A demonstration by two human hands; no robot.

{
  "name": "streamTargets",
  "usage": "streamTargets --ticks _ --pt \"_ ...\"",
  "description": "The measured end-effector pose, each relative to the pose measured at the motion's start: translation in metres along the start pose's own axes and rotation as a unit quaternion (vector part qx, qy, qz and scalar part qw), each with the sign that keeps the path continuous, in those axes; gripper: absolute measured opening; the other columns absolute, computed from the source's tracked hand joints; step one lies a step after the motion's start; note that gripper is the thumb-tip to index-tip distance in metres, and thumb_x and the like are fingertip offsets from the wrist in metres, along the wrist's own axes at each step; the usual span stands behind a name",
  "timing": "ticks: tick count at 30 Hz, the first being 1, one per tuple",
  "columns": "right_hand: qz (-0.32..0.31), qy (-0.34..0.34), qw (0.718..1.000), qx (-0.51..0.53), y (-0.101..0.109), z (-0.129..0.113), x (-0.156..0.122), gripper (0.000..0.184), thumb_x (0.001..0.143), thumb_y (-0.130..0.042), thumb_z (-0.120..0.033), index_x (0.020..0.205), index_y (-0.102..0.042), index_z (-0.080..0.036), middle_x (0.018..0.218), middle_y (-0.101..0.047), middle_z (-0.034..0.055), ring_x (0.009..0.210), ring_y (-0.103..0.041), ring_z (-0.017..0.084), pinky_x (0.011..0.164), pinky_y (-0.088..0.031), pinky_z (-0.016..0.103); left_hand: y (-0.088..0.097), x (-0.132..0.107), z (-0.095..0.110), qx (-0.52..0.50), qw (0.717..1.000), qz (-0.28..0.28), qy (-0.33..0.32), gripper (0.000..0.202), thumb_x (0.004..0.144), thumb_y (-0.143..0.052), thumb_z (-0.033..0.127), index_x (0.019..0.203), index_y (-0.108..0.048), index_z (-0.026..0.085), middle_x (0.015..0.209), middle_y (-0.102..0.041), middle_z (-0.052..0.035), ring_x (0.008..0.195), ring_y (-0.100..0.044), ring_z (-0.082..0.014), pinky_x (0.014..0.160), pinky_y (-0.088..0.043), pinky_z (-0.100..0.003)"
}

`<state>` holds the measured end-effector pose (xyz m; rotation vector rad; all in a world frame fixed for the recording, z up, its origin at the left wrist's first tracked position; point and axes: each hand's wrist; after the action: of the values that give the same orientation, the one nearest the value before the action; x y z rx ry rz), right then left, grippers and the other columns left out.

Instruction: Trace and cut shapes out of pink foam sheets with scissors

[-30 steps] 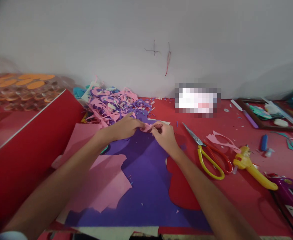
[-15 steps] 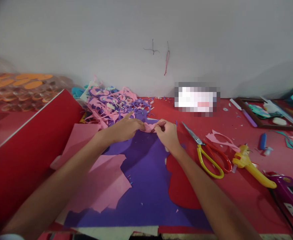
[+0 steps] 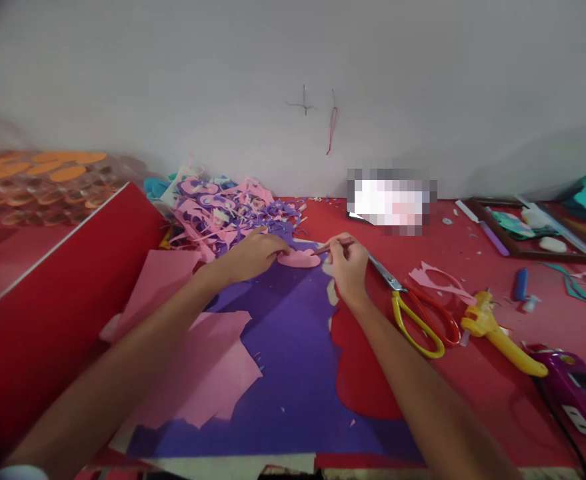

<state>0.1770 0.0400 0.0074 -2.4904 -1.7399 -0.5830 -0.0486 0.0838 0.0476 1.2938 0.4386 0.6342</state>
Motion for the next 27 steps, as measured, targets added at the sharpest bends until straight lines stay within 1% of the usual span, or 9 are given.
streamTargets --ticks 2,4,6,8,12,16,19,22,27 --pt "0.007 -0.004 1.0 0.017 -0.001 0.001 0.002 0.021 0.087 -0.052 -0.029 0.068 -0.059 -0.023 0.054 -0.048 -0.0042 0.05 -0.047 0.013 0.052 -0.038 0.027 -0.009 0.003 -0.004 0.028 0.999 0.032 0.028 0.039 0.087 -0.042 0.006 0.108 -0.071 0.021 0.115 -0.074 -0.0067 0.11 -0.065 -0.0231 0.112 -0.034 -0.045" --pt "0.01 -0.005 0.999 0.03 -0.002 0.002 0.003 0.02 0.088 -0.052 -0.03 0.07 -0.059 -0.022 0.055 -0.048 -0.0041 0.05 -0.047 0.013 0.052 -0.038 0.027 -0.018 0.006 -0.007 0.065 0.993 0.065 0.07 0.035 0.093 -0.042 0.011 0.114 -0.069 0.018 0.118 -0.072 -0.011 0.113 -0.063 -0.0259 0.107 -0.037 -0.045" --pt "0.012 -0.004 0.999 0.043 -0.003 0.002 0.004 0.02 0.088 -0.053 -0.03 0.071 -0.059 -0.022 0.055 -0.049 -0.0043 0.05 -0.047 0.013 0.052 -0.038 0.027 -0.025 0.008 -0.009 0.079 0.987 0.082 0.117 0.03 0.099 -0.042 0.019 0.113 -0.069 0.017 0.116 -0.071 -0.0127 0.112 -0.064 -0.0263 0.104 -0.04 -0.045" --pt "0.012 -0.003 0.999 0.051 -0.003 0.002 0.004 0.019 0.088 -0.054 -0.03 0.072 -0.059 -0.022 0.055 -0.049 -0.0046 0.05 -0.046 0.012 0.052 -0.037 0.027 -0.03 0.008 -0.009 0.069 0.983 0.086 0.146 0.029 0.102 -0.043 0.027 0.112 -0.069 0.017 0.115 -0.07 -0.0117 0.112 -0.063 -0.026 0.104 -0.04 -0.045" --pt "0.008 -0.011 0.998 0.055 -0.004 0.003 0.004 0.019 0.088 -0.054 -0.031 0.072 -0.06 -0.022 0.055 -0.05 -0.0047 0.049 -0.046 0.012 0.052 -0.036 0.027 -0.036 0.009 -0.008 0.037 0.985 0.087 0.145 0.03 0.101 -0.05 0.038 0.118 -0.067 0.02 0.123 -0.066 -0.0111 0.12 -0.058 -0.0283 0.108 -0.037 -0.048" --pt "0.005 -0.013 0.998 0.055 -0.004 0.003 0.005 0.018 0.087 -0.055 -0.031 0.073 -0.06 -0.021 0.054 -0.051 -0.0045 0.049 -0.047 0.012 0.052 -0.036 0.027 -0.043 0.008 -0.006 0.049 0.987 0.07 0.136 0.034 0.099 -0.052 0.037 0.125 -0.062 0.018 0.13 -0.061 -0.0136 0.125 -0.054 -0.0306 0.11 -0.035 -0.049" --pt "0.002 -0.013 0.998 0.061 -0.004 0.004 0.005 0.017 0.087 -0.056 -0.03 0.074 -0.061 -0.021 0.054 -0.052 -0.0048 0.049 -0.046 0.011 0.051 -0.036 0.026 -0.048 0.009 -0.007 0.056 0.988 0.062 0.13 0.033 0.098 -0.053 0.036 0.125 -0.059 0.017 0.129 -0.059 -0.0138 0.123 -0.054 -0.0311 0.11 -0.033 -0.05" --pt "0.0 -0.012 0.997 0.07 -0.004 0.005 0.005 0.017 0.087 -0.055 -0.029 0.074 -0.061 -0.02 0.054 -0.051 -0.0054 0.049 -0.046 0.011 0.052 -0.036 0.026 -0.051 0.01 -0.011 0.03 0.988 0.071 0.131 0.025 0.097 -0.054 0.032 0.117 -0.06 0.019 0.124 -0.061 -0.0116 0.12 -0.055 -0.0297 0.108 -0.035 -0.049" --pt "0.009 -0.004 0.997 0.072 -0.004 0.007 0.005 0.019 0.089 -0.056 -0.031 0.074 -0.061 -0.02 0.055 -0.051 -0.0057 0.05 -0.047 0.01 0.054 -0.037 0.025 -0.052 0.014 -0.015 -0.048 0.986 0.087 0.136 0.012 0.09 -0.058 0.025 0.1 -0.059 0.02 0.114 -0.065 -0.008 0.112 -0.059 -0.0272 0.104 -0.038 -0.048"
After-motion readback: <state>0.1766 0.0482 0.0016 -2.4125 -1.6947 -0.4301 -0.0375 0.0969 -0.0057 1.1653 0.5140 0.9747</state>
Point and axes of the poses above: each hand's wrist, its own x-axis towards the middle knuckle, its own y-axis out of the back of the hand, z = x × y
